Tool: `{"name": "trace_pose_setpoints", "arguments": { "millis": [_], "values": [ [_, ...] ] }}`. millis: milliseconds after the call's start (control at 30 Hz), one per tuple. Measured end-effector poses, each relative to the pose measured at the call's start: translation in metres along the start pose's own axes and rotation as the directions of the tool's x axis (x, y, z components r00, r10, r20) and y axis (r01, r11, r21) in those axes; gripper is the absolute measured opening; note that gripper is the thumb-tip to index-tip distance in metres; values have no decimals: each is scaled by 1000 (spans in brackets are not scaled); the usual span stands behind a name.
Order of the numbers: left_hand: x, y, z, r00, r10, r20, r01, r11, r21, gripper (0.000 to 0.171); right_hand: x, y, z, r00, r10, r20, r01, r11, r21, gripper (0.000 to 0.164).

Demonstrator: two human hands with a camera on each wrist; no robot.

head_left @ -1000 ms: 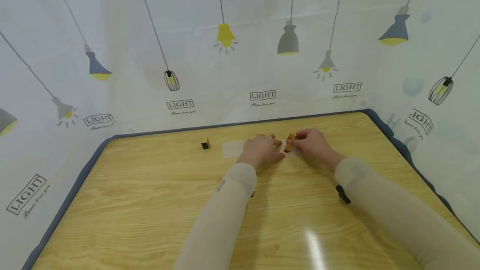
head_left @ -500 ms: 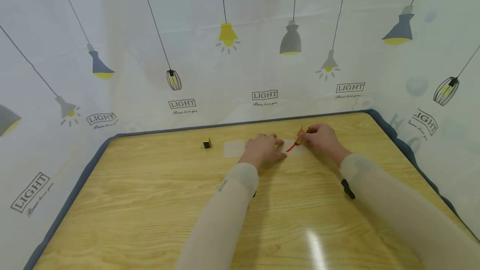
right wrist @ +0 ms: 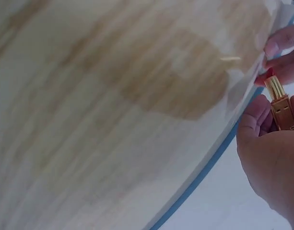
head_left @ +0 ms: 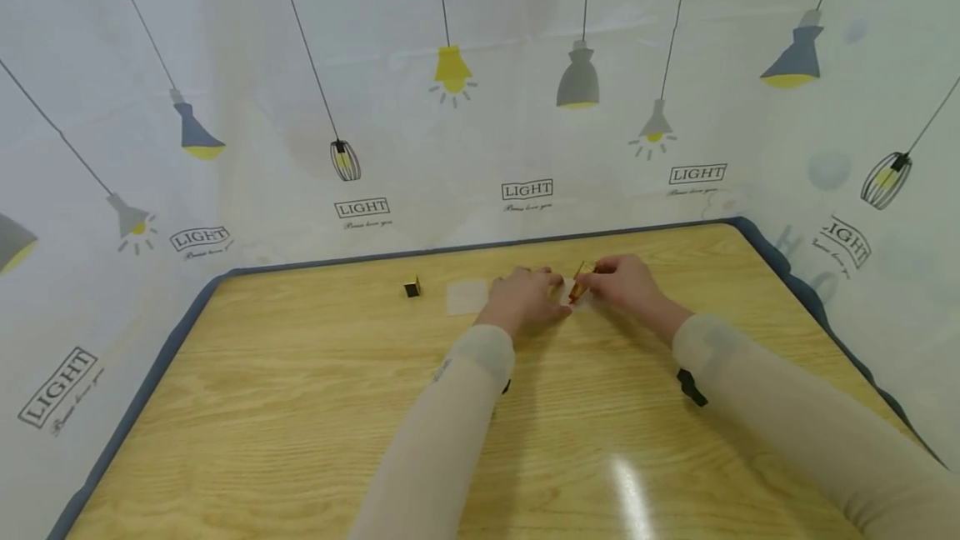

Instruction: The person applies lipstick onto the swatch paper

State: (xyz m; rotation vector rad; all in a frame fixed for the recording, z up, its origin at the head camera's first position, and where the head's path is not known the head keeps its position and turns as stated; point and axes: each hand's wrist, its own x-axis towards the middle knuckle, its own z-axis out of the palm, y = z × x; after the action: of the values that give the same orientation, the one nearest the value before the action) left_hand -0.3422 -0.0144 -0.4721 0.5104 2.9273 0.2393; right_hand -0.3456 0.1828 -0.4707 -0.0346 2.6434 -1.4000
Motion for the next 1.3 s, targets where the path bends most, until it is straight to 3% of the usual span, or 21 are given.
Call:
{"name": "trace_pose_setpoints", "arguments": {
  "millis": [200, 400, 600, 700, 1000, 1300],
  "values": [
    [-1, -4, -3, 1000, 7, -8, -7, 999, -52, 68, 2, -8, -10, 999, 46, -28, -42, 991, 127, 47],
    [5, -16, -10, 998, 40, 57, -33, 993, -112, 68, 0, -19, -12, 999, 35, -24, -30, 985, 170, 51],
    [-2, -41, -23, 997, 71, 20, -71, 997, -9, 44, 2, -29, -2, 1000, 21, 7, -22, 974, 227, 47],
    [-8, -53, -26, 996, 91, 10, -91, 995, 38, 40, 2, -34, 5, 1000, 18, 15, -21, 969, 247, 42],
    [-19, -71, -22, 991, 85, 100, -98, 986, 134, 51, 0, -42, 32, 997, -17, 80, -2, 972, 236, 55],
    [-30, -78, -21, 993, 96, 69, -103, 988, 114, 57, -4, -50, 59, 998, 2, 55, -12, 981, 192, 48]
  ]
}}
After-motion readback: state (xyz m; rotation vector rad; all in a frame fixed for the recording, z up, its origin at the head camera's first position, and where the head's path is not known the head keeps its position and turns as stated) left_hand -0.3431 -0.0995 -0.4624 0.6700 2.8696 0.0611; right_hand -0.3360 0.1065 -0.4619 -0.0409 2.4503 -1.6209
